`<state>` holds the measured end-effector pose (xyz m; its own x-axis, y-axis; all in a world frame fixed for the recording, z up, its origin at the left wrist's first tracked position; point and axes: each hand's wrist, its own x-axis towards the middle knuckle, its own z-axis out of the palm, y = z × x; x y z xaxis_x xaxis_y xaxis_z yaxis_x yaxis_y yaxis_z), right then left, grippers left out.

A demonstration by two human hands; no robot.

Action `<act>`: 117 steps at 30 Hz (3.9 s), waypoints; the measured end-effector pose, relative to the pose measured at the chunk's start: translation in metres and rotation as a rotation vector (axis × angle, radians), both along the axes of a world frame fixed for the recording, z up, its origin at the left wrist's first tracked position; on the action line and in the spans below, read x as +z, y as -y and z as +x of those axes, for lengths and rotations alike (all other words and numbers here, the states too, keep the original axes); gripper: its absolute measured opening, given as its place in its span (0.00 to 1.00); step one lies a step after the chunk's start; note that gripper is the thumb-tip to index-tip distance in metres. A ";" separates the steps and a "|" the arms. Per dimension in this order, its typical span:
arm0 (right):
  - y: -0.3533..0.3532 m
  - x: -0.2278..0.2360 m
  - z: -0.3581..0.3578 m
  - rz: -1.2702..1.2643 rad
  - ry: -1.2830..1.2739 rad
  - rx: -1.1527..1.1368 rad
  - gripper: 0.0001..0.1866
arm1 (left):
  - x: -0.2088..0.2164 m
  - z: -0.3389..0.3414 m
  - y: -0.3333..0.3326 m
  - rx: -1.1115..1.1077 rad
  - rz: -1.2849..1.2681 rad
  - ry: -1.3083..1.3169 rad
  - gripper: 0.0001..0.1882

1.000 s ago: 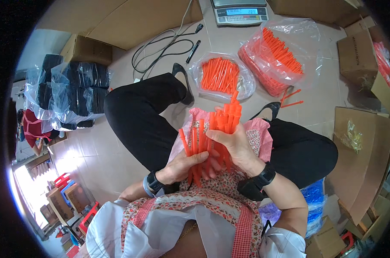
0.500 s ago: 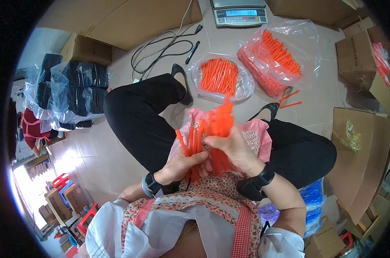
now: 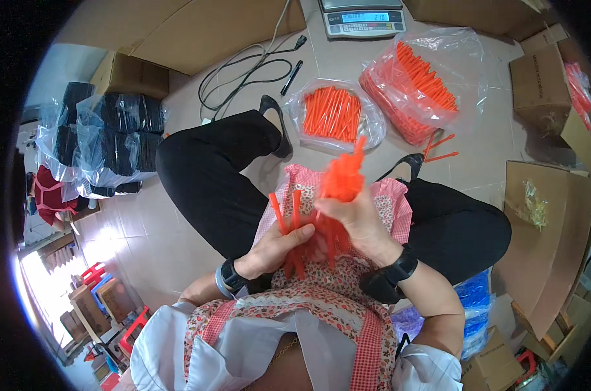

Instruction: Counting and bundling orange plastic straws into bundles while sitting on the floor.

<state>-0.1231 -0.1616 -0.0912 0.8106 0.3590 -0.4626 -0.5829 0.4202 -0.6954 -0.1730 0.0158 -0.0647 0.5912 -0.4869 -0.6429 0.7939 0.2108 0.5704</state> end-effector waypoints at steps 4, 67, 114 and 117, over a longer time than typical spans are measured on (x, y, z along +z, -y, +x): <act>0.032 0.008 0.024 -0.026 0.040 -0.342 0.26 | -0.009 -0.003 -0.005 0.094 0.051 0.024 0.17; 0.016 -0.016 0.072 -0.201 -0.110 0.063 0.20 | -0.042 0.038 0.011 -0.001 -0.013 -0.016 0.13; 0.040 -0.122 0.095 -0.038 0.152 0.412 0.23 | -0.090 0.078 0.041 0.073 -0.223 -0.499 0.20; 0.070 -0.164 0.117 -0.930 0.372 0.934 0.16 | -0.112 0.123 0.030 0.138 -0.019 -0.575 0.20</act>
<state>-0.0058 -0.2316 -0.2556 0.5685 0.5148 -0.6417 -0.1075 -0.7268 -0.6784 -0.0505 -0.0144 -0.1765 0.2086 -0.4447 -0.8711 0.9391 0.3397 0.0514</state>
